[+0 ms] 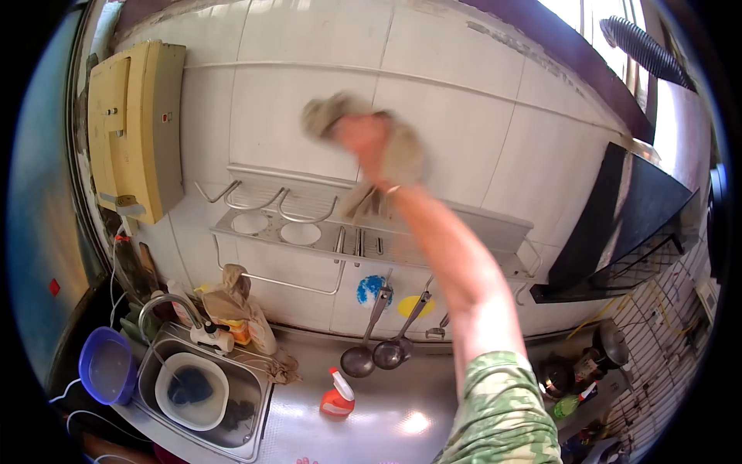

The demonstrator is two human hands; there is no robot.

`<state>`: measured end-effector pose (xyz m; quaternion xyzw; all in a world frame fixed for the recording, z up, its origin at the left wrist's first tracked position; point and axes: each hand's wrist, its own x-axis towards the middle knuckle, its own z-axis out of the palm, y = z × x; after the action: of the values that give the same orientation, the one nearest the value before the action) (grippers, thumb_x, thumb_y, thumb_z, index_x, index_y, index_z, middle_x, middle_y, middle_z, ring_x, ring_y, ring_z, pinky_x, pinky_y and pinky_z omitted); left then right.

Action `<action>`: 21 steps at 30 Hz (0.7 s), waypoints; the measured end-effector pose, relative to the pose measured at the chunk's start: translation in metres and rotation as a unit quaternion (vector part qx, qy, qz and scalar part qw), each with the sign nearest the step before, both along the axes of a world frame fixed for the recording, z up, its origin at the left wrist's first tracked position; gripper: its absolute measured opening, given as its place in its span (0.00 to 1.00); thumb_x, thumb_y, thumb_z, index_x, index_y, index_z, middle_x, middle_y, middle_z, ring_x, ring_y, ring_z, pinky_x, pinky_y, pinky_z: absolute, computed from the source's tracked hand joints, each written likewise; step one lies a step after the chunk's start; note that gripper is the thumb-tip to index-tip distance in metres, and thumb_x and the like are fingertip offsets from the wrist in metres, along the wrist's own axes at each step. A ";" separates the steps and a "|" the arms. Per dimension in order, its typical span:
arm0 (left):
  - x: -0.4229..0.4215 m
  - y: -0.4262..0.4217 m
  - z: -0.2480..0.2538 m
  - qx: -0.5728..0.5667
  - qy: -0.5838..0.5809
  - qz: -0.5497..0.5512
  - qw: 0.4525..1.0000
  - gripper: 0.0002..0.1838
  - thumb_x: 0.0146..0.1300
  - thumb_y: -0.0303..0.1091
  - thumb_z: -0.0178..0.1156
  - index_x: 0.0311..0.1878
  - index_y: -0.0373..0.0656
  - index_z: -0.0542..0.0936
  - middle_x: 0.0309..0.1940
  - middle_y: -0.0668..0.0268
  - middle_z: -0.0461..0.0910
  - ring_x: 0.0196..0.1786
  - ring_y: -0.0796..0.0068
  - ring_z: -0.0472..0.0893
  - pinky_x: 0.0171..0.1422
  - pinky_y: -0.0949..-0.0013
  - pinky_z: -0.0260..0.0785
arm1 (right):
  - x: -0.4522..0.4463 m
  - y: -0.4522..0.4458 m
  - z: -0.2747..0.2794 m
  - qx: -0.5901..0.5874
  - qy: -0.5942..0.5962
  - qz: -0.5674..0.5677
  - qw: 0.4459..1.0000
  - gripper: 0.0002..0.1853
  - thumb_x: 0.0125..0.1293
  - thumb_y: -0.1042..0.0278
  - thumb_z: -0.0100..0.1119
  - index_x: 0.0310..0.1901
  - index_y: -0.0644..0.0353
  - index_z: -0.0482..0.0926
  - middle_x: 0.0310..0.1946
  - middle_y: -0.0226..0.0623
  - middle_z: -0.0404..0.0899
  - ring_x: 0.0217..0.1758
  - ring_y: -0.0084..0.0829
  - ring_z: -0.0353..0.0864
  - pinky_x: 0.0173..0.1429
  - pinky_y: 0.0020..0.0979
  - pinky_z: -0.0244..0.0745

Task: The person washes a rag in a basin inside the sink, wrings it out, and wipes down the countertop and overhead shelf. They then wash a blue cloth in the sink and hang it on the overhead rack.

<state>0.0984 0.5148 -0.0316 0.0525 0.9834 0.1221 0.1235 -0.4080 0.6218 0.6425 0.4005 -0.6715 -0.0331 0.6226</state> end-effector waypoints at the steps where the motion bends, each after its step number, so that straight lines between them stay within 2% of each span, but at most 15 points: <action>1: 0.001 0.001 -0.004 0.001 0.005 -0.003 1.000 0.33 0.63 0.42 0.52 0.70 0.38 0.66 0.70 0.40 0.63 0.69 0.43 0.68 0.62 0.47 0.69 | -0.019 0.019 0.018 -0.037 0.051 0.022 0.998 0.15 0.59 0.77 0.51 0.48 0.54 0.79 0.47 0.35 0.80 0.53 0.38 0.79 0.59 0.40 0.72; 2: 0.003 0.001 -0.007 0.002 0.010 -0.003 1.000 0.33 0.63 0.42 0.52 0.70 0.38 0.66 0.70 0.41 0.63 0.69 0.44 0.68 0.62 0.48 0.69 | -0.030 0.038 0.031 -0.072 0.101 0.049 0.991 0.17 0.61 0.77 0.50 0.50 0.54 0.80 0.48 0.37 0.81 0.54 0.39 0.79 0.61 0.39 0.72; 3: 0.006 0.002 -0.011 0.000 0.020 -0.005 1.000 0.33 0.62 0.42 0.52 0.70 0.38 0.66 0.70 0.41 0.63 0.69 0.44 0.68 0.62 0.48 0.69 | 0.000 0.063 0.061 -0.120 0.116 -0.011 0.986 0.16 0.63 0.77 0.48 0.49 0.57 0.81 0.48 0.39 0.81 0.54 0.42 0.78 0.61 0.40 0.71; 4: 0.006 0.003 -0.014 0.001 0.027 -0.006 1.000 0.33 0.62 0.42 0.52 0.70 0.38 0.66 0.70 0.41 0.63 0.69 0.45 0.68 0.62 0.48 0.69 | 0.011 0.083 0.088 -0.236 0.003 0.134 0.962 0.16 0.65 0.78 0.46 0.48 0.60 0.82 0.49 0.42 0.81 0.56 0.44 0.77 0.63 0.41 0.69; 5: 0.005 0.003 -0.016 0.001 0.036 -0.007 0.999 0.33 0.62 0.41 0.52 0.70 0.38 0.66 0.70 0.42 0.63 0.69 0.45 0.68 0.62 0.49 0.69 | 0.003 0.120 0.122 -0.201 0.108 0.019 0.973 0.19 0.65 0.80 0.44 0.53 0.61 0.80 0.50 0.47 0.80 0.57 0.44 0.76 0.64 0.42 0.69; 6: 0.003 0.005 -0.017 0.019 0.008 -0.008 1.000 0.36 0.63 0.47 0.51 0.71 0.37 0.65 0.71 0.40 0.62 0.70 0.43 0.66 0.63 0.47 0.67 | -0.032 0.161 0.153 -0.180 0.168 0.146 0.958 0.16 0.65 0.71 0.53 0.53 0.61 0.80 0.50 0.48 0.80 0.56 0.46 0.77 0.61 0.43 0.70; 7: 0.001 0.007 -0.017 0.038 -0.019 -0.007 0.999 0.39 0.64 0.53 0.51 0.71 0.36 0.64 0.71 0.38 0.60 0.70 0.40 0.64 0.65 0.44 0.65 | -0.030 0.172 0.161 -0.309 0.124 0.022 0.943 0.20 0.62 0.67 0.57 0.57 0.61 0.78 0.52 0.49 0.79 0.57 0.49 0.76 0.62 0.44 0.70; 8: 0.002 0.003 -0.018 0.054 -0.049 -0.011 0.997 0.42 0.64 0.59 0.50 0.72 0.35 0.63 0.71 0.37 0.59 0.71 0.38 0.63 0.67 0.42 0.63 | -0.071 0.206 0.185 -0.365 0.033 0.061 0.928 0.24 0.60 0.65 0.59 0.58 0.62 0.76 0.53 0.49 0.79 0.57 0.49 0.76 0.63 0.45 0.69; 11: 0.007 0.012 -0.072 0.113 -0.018 0.021 0.993 0.33 0.67 0.42 0.49 0.73 0.39 0.61 0.73 0.41 0.56 0.74 0.38 0.59 0.68 0.38 0.62 | -0.083 0.152 0.165 -0.458 -0.039 -0.017 0.888 0.29 0.59 0.61 0.62 0.61 0.65 0.74 0.57 0.55 0.77 0.65 0.47 0.74 0.65 0.43 0.69; 13: 0.003 0.005 -0.067 0.098 -0.084 -0.014 0.992 0.35 0.69 0.47 0.47 0.75 0.42 0.57 0.76 0.43 0.51 0.76 0.39 0.54 0.72 0.38 0.56 | -0.109 0.114 0.164 -0.308 0.051 -0.152 0.938 0.29 0.56 0.61 0.61 0.62 0.57 0.74 0.57 0.55 0.76 0.62 0.53 0.73 0.66 0.46 0.68; 16: 0.004 0.006 -0.063 0.094 -0.102 -0.029 0.990 0.34 0.69 0.46 0.47 0.75 0.42 0.58 0.75 0.44 0.52 0.75 0.40 0.56 0.71 0.38 0.57 | -0.080 -0.007 0.146 -0.205 0.099 -0.141 0.963 0.25 0.58 0.69 0.57 0.61 0.53 0.77 0.57 0.51 0.77 0.61 0.50 0.74 0.66 0.43 0.68; 17: 0.003 0.008 -0.063 0.081 -0.079 -0.033 0.993 0.33 0.68 0.45 0.47 0.74 0.42 0.59 0.74 0.43 0.54 0.74 0.40 0.58 0.70 0.39 0.59 | -0.073 -0.041 0.145 -0.186 0.060 -0.032 0.980 0.24 0.57 0.74 0.54 0.57 0.52 0.79 0.55 0.50 0.78 0.59 0.50 0.75 0.65 0.44 0.68; 19: 0.007 0.013 -0.070 -0.031 -0.001 -0.075 0.997 0.32 0.67 0.43 0.48 0.73 0.41 0.62 0.72 0.43 0.58 0.72 0.40 0.61 0.67 0.40 0.62 | -0.045 -0.110 0.131 -0.133 0.065 0.129 0.981 0.23 0.57 0.79 0.51 0.53 0.52 0.83 0.52 0.48 0.80 0.57 0.49 0.76 0.63 0.44 0.70; 20: 0.010 0.019 -0.086 -0.225 0.087 -0.134 0.961 0.31 0.67 0.42 0.49 0.72 0.41 0.63 0.71 0.42 0.60 0.71 0.40 0.63 0.66 0.41 0.64 | -0.028 -0.145 0.112 -0.101 0.110 0.180 0.972 0.22 0.58 0.80 0.50 0.52 0.52 0.84 0.51 0.48 0.81 0.57 0.49 0.76 0.62 0.43 0.71; 21: 0.014 0.026 -0.106 -0.417 0.148 -0.167 0.881 0.31 0.66 0.40 0.49 0.71 0.40 0.64 0.70 0.42 0.62 0.70 0.40 0.65 0.64 0.42 0.66 | -0.015 -0.171 0.089 -0.049 0.099 0.201 0.973 0.24 0.61 0.79 0.50 0.58 0.50 0.81 0.53 0.47 0.80 0.60 0.48 0.75 0.67 0.43 0.67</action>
<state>0.1120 0.5409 -0.1374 0.1770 0.9271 -0.3304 0.0051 -0.4229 0.4507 0.7312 0.4912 -0.5131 0.0860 0.6987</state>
